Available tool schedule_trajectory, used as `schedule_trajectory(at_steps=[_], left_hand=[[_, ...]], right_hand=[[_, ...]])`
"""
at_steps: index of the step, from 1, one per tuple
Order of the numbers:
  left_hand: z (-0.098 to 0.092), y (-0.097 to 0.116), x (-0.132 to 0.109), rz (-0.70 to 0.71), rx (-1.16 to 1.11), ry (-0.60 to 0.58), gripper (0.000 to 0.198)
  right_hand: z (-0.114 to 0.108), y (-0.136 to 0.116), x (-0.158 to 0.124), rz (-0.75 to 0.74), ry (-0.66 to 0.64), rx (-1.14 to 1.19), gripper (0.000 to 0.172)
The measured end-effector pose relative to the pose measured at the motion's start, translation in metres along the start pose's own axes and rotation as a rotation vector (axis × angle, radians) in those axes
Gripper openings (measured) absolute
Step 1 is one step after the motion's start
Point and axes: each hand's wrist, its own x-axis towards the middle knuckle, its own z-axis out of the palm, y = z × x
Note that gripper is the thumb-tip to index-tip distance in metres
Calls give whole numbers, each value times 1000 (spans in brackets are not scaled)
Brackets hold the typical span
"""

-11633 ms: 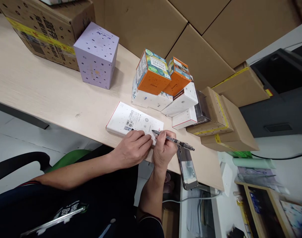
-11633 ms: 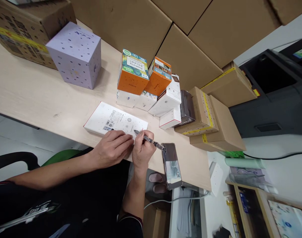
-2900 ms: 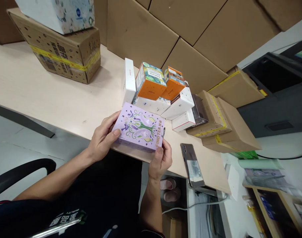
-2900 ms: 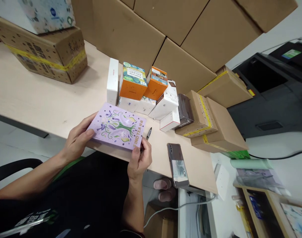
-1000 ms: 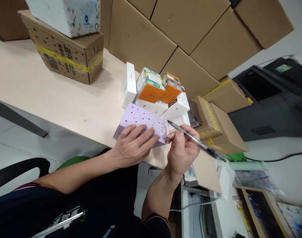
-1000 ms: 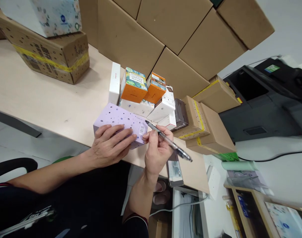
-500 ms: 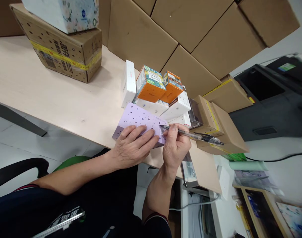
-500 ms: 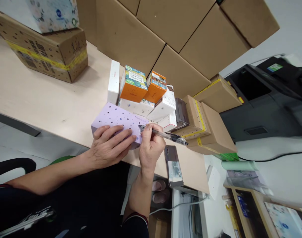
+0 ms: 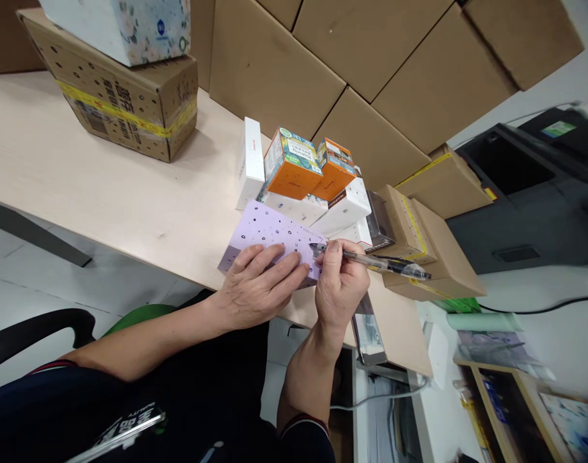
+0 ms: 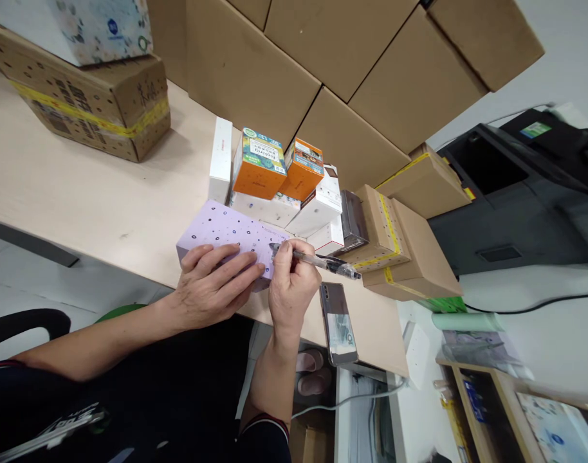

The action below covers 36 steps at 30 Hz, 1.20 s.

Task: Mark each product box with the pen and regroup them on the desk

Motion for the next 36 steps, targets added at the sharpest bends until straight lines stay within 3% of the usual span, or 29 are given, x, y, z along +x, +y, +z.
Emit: schedule_trajectory(at_steps=[6,11,14,16,19,21,23,32,36], left_hand=[[0,0,1,7,-1,-2,34],[-1,-1,0,6,-7,-5,36],[-1,-2,-2,8,-14,-20,38],[-1,-2,-3,8,-22,-26,39],[-1,-2,-4,-3,-35,-19,39],[-1,-2,-4,-12,-38,-13,35],[-2,-2,-3,-14,-36,-10,31],[-2,-4,-2,4,-15,9,27],[-3,-4,-1,5,-8,9,27]], right_hand=[[0,0,0,13,-16,14,26],[3,-3,-4,184,122,183,30],[-6,2,-7,277,186,288,31],[-17,10,-10,340,114,258,31],[-32,24,-16,446,-177,54,30],[-35,31,-21,464,-350,-80,33],[-32,34,-25,450,-435,-172,39],[-4,40,-34,351,-529,-469,31],[-14,43,-39,344,-488,-471,35]])
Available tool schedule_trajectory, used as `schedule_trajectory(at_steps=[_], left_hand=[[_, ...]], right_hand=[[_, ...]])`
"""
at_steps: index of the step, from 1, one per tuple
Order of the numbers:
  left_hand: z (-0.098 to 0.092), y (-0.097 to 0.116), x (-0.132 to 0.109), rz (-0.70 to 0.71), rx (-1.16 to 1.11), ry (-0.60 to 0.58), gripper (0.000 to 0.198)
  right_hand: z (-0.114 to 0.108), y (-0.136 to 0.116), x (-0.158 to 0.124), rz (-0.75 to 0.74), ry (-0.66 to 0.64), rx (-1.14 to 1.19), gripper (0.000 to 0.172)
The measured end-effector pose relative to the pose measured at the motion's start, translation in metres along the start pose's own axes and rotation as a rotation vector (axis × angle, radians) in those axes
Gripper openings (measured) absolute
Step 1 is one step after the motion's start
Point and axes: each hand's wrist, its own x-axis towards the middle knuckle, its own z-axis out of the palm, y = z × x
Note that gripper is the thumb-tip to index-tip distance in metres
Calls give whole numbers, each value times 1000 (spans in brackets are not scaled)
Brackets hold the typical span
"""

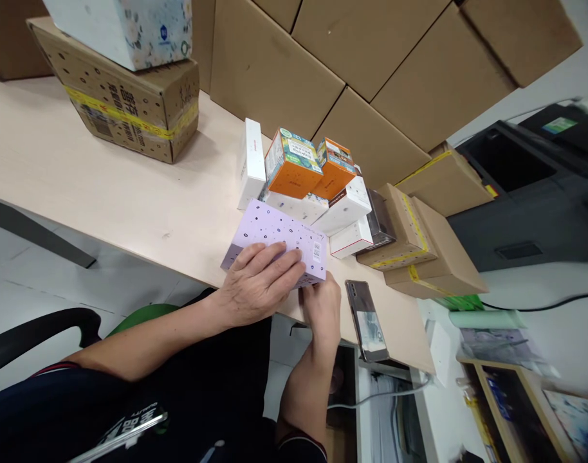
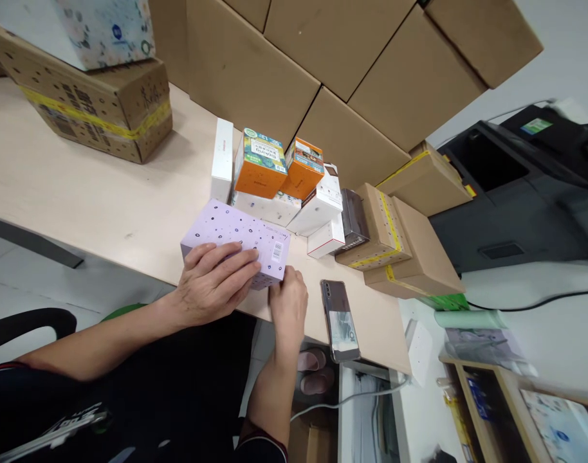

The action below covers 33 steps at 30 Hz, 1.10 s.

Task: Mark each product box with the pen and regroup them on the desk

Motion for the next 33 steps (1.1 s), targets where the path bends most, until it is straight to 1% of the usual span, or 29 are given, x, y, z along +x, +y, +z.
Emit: schedule_trajectory(at_steps=[2,3,4,6,8,10,11,13,15,18,21,23,25,28,30,32,33], left_hand=[[0,0,0,4,-7,-7,28],[0,0,0,6,-11,-11,28],[-1,-1,-1,7,-13,-15,29],[0,-1,-1,7,-18,-19,29],[1,-1,-1,4,-22,-9,30],[1,0,-1,0,-25,3,30],[2,0,0,-3,-24,6,29],[2,1,0,-7,-22,7,30],[2,1,1,-4,-22,7,32],[1,1,1,3,-21,6,32],[1,0,2,6,-18,9,29],[1,0,2,13,-19,12,29],[1,0,3,16,-19,13,29],[0,0,3,15,-19,6,31],[1,1,2,12,-16,3,32],[1,1,1,11,-11,4,31],[1,1,1,11,-9,5,31]], right_hand=[[-12,16,-7,41,116,-37,46],[-20,27,-11,78,196,-77,56],[-29,41,-16,115,238,-140,66],[-45,71,-24,225,199,-252,82],[-57,99,-31,385,125,-280,95],[-63,119,-35,396,39,-215,96],[-64,125,-35,366,17,-179,93],[-62,129,-35,294,23,-145,89],[-59,126,-34,262,76,-156,87],[-55,115,-36,253,164,-157,87],[-55,102,-44,266,218,-56,81],[-57,90,-52,288,248,129,75],[-59,75,-59,306,284,384,72],[-62,47,-65,312,314,737,76],[-64,25,-67,330,273,966,76],[-66,3,-68,414,122,1198,69],[-66,-8,-69,472,17,1287,67]])
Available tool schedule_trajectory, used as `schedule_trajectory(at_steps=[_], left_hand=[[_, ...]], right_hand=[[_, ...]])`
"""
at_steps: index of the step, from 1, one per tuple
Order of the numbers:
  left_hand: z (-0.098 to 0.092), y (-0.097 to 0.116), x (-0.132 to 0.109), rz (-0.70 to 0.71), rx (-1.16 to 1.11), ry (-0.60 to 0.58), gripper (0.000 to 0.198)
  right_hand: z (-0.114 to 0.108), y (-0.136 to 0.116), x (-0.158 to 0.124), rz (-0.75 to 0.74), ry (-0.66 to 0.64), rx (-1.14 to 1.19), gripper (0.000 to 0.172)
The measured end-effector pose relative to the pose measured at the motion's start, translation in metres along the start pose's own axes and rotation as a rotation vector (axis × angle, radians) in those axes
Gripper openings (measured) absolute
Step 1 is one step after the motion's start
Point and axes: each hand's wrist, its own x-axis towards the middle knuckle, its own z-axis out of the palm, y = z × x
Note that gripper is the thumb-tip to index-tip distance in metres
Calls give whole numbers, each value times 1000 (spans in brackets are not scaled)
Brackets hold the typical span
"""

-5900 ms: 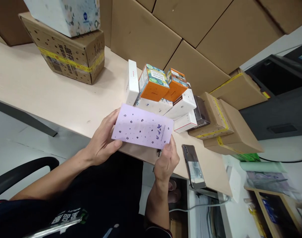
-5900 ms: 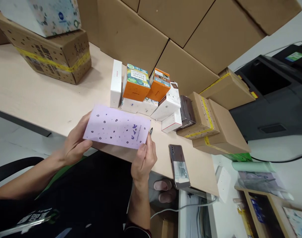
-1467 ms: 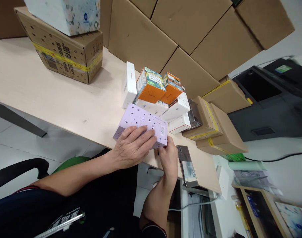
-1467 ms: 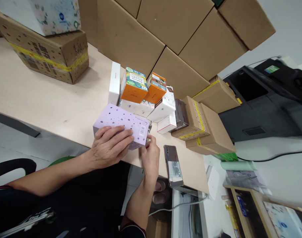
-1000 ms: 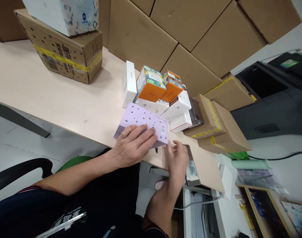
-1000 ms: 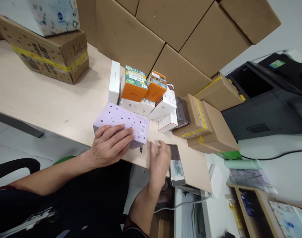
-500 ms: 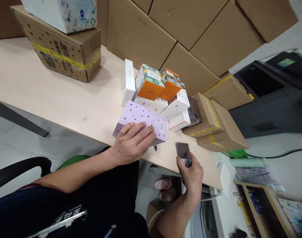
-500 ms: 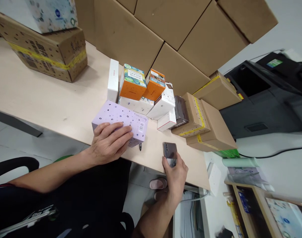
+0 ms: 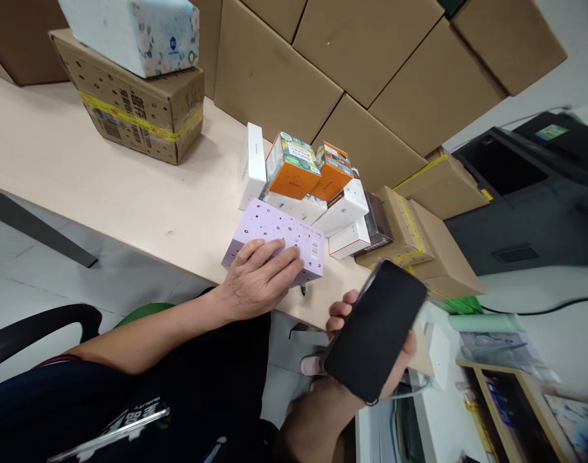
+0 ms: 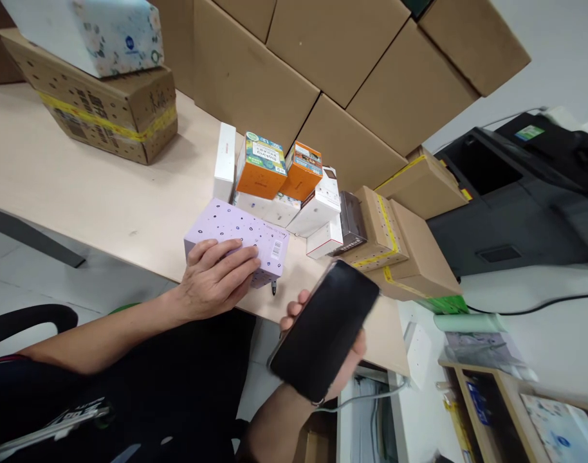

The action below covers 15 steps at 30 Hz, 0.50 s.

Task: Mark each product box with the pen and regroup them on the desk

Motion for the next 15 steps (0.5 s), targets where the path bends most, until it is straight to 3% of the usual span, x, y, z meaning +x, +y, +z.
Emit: schedule_trajectory(at_steps=[3,6,10,15], left_hand=[[-2,0,1,8,12,3,28],[-4,0,4,7,18,5,27],[-4,0,2,-7,24,22,34],[0,-1,-4,-30,15,-27,33]], right_hand=[[27,-6,-15,253,-206,61,70],[52,-11,-27,342,-394,70,76],[71,-13,-29,383,-486,183,77],[70,-6,-19,446,-563,208,81]])
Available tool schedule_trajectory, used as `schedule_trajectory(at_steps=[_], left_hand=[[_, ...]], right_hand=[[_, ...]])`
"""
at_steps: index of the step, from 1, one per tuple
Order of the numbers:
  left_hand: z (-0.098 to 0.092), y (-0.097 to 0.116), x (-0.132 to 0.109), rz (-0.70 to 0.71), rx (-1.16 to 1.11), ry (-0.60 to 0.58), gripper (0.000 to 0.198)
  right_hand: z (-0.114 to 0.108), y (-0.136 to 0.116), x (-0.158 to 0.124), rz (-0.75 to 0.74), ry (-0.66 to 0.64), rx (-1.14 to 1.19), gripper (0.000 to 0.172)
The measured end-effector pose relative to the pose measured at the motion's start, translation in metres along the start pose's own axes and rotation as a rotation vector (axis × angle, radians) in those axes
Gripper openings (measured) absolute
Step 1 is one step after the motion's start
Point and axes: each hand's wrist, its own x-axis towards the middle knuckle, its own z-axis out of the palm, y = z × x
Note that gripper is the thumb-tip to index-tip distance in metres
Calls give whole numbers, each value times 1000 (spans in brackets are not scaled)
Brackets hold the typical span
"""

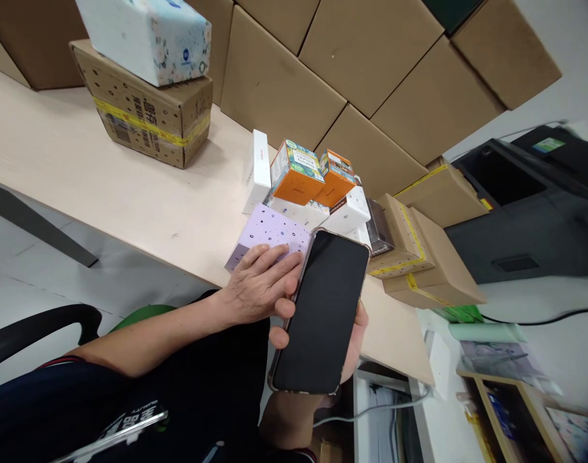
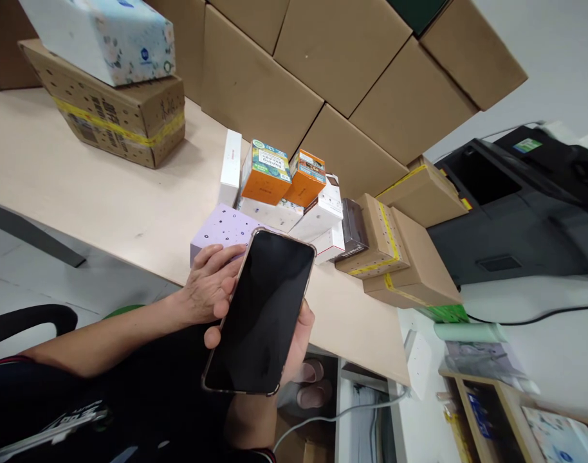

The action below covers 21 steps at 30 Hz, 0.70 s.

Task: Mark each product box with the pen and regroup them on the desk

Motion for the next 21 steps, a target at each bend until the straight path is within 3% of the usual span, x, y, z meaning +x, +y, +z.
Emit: schedule_trajectory(at_steps=[6,12,21], left_hand=[[-1,1,2,7,-3,15,30],[-6,-1,7,26,13,24,27],[-6,1,4,16,32,11,28]], right_hand=[[1,2,1,-77,45,2,77],[4,1,3,-194,100,-149,80],[-8,5,9,-153,30,-62,76]])
